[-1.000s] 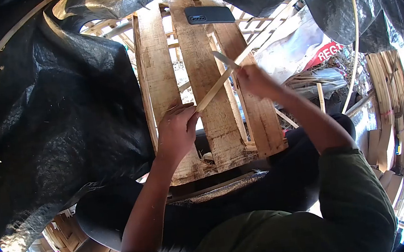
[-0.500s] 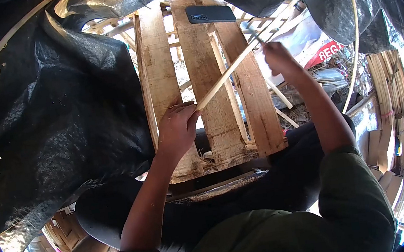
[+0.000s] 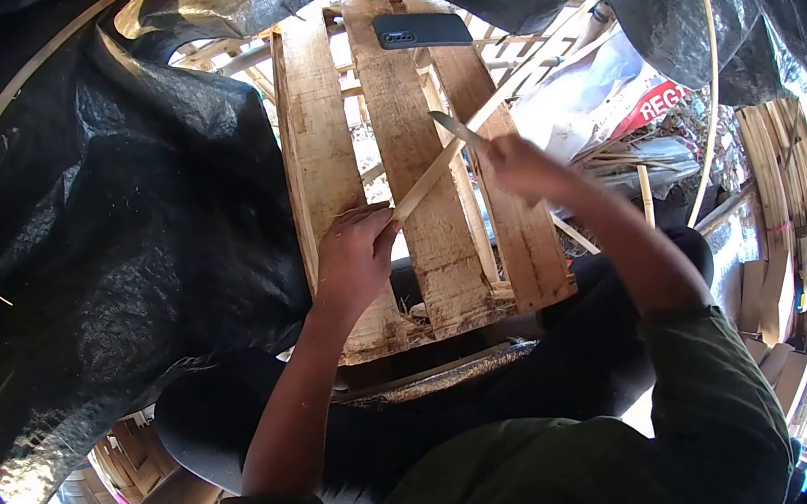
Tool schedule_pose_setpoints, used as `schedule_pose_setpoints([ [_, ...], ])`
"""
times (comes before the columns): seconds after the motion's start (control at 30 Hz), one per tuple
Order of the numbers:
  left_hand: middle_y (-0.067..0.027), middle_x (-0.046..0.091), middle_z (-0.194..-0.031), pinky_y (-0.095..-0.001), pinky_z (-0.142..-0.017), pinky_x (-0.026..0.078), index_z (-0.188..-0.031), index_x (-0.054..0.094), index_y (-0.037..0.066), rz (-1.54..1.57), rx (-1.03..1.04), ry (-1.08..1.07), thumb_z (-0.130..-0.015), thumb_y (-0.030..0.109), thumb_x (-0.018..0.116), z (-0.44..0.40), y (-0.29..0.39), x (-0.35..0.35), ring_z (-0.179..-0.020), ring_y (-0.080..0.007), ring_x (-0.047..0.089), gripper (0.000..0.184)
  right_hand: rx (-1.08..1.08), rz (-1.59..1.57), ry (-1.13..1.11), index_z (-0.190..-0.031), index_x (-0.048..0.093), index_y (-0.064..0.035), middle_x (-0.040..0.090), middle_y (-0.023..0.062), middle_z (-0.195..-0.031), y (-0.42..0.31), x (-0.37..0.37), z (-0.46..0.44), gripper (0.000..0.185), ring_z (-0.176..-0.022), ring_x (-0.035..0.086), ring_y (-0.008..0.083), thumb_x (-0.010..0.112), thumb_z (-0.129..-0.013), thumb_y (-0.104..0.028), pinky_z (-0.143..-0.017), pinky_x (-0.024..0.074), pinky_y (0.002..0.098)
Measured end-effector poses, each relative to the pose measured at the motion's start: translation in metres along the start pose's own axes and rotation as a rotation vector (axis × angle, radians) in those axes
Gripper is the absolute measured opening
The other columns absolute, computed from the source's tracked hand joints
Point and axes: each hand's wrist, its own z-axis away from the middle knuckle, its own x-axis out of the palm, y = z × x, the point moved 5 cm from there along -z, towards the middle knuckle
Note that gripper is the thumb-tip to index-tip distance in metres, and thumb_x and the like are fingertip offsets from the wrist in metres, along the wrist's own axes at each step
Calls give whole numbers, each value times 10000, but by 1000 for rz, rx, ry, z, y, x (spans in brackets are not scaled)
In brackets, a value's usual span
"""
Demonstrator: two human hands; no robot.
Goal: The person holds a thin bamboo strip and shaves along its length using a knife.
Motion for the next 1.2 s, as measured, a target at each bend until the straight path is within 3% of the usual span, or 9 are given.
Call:
schedule_pose_setpoints([
  [0.17, -160, 700, -919, -453, -978, 488, -929, 672, 2, -1, -115, -84, -901, 94, 658, 2, -2, 3, -920, -353, 657, 97, -55, -85, 524, -928, 605, 46, 584, 84, -625, 9, -64, -16, 405, -464, 583, 190, 396, -1059, -276, -398, 506, 362],
  [0.3, -165, 695, -921, -459, -984, 490, -935, 674, 3, 27, -90, -45, -896, 94, 657, 1, -3, 2, -923, -363, 650, 101, -92, 56, 110, -933, 584, 1, 437, 1, -553, 1, 7, -2, 364, -393, 435, 141, 442, -1046, -315, -361, 412, 315],
  [0.37, -158, 645, -827, -433, -686, 486, -948, 669, 3, 10, -8, -23, -924, 96, 638, 1, -3, 4, -790, -355, 630, 101, -14, -144, -104, -803, 498, -57, 369, -27, -555, 2, -27, -7, 373, -406, 345, 88, 467, -1045, -339, -354, 317, 264],
  [0.5, -155, 644, -823, -430, -689, 485, -944, 673, 6, 11, -32, -37, -926, 98, 637, 1, -1, 1, -780, -356, 626, 100, -552, 455, 637, -986, 578, 2, 435, 3, -593, 68, -40, -76, 359, -411, 438, 144, 410, -1068, -305, -368, 414, 294],
  [0.57, -160, 651, -828, -430, -715, 494, -947, 677, 6, -27, -37, -71, -925, 103, 641, -1, 1, 0, -787, -361, 632, 106, 26, 7, -14, -1126, 553, 10, 561, 54, -720, 9, 17, -7, 418, -458, 514, 168, 393, -1065, -370, -401, 485, 334],
  [0.83, -167, 676, -877, -437, -794, 507, -956, 681, -7, -14, 31, 21, -916, 105, 650, 3, -2, 1, -854, -367, 643, 123, -61, -181, 458, -972, 516, -33, 474, 18, -682, 14, -47, -17, 310, -503, 474, 137, 386, -1050, -304, -444, 478, 300],
  [1.03, -166, 678, -884, -431, -775, 509, -960, 684, -8, -14, 8, -8, -911, 106, 662, 3, -1, 2, -874, -364, 642, 126, -78, -411, -77, -890, 463, -98, 421, -53, -655, 13, -39, -19, 316, -493, 405, 54, 396, -1065, -352, -397, 357, 235],
  [1.1, -166, 677, -881, -431, -769, 508, -958, 684, -8, -12, -2, 4, -909, 104, 665, 2, -1, 1, -873, -362, 641, 124, -73, -276, 493, -976, 557, -1, 558, 36, -681, 28, -58, -33, 427, -547, 573, 173, 352, -1074, -363, -504, 553, 344],
  [1.2, -167, 682, -889, -429, -775, 511, -950, 681, -14, 13, 19, 24, -904, 97, 670, 1, 1, 1, -881, -358, 645, 120, -69, -227, -176, -956, 480, -48, 481, 15, -666, 21, 30, -8, 355, -517, 523, 132, 386, -1067, -372, -465, 511, 316],
])
